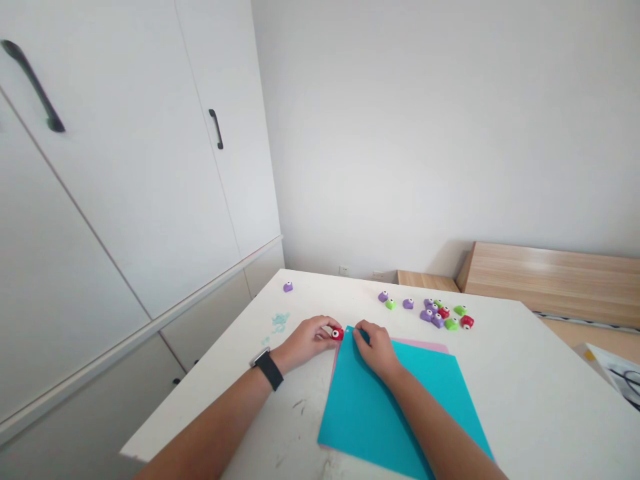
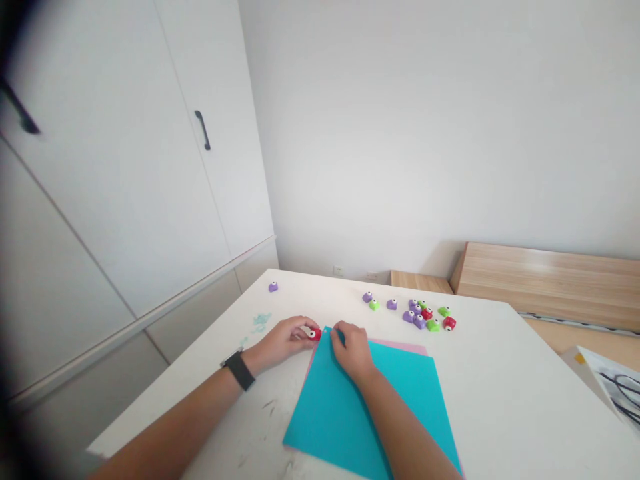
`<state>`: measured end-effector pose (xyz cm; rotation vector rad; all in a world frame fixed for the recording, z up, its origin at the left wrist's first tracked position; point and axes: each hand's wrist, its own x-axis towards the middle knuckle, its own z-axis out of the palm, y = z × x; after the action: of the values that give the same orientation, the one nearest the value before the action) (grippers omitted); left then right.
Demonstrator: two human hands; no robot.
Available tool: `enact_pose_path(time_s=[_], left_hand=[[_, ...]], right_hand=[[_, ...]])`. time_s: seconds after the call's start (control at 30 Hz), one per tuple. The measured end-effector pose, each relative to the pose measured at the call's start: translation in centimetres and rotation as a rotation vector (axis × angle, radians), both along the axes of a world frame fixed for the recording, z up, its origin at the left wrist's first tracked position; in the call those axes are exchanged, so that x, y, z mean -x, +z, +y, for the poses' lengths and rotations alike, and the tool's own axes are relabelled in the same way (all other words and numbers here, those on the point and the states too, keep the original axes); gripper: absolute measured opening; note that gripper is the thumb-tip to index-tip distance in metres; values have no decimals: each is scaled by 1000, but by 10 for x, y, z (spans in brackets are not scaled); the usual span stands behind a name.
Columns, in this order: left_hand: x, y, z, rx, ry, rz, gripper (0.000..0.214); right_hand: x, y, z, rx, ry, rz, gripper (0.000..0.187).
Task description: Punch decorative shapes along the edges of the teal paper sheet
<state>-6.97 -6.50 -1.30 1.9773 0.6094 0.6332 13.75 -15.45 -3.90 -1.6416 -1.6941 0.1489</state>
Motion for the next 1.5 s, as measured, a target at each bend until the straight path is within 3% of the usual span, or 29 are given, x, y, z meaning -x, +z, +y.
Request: enact_pose_path(time_s=[1.5], left_hand=[[3,27,-12,-233,-32,50,23]], right_hand=[[0,6,4,112,-30,25,23]])
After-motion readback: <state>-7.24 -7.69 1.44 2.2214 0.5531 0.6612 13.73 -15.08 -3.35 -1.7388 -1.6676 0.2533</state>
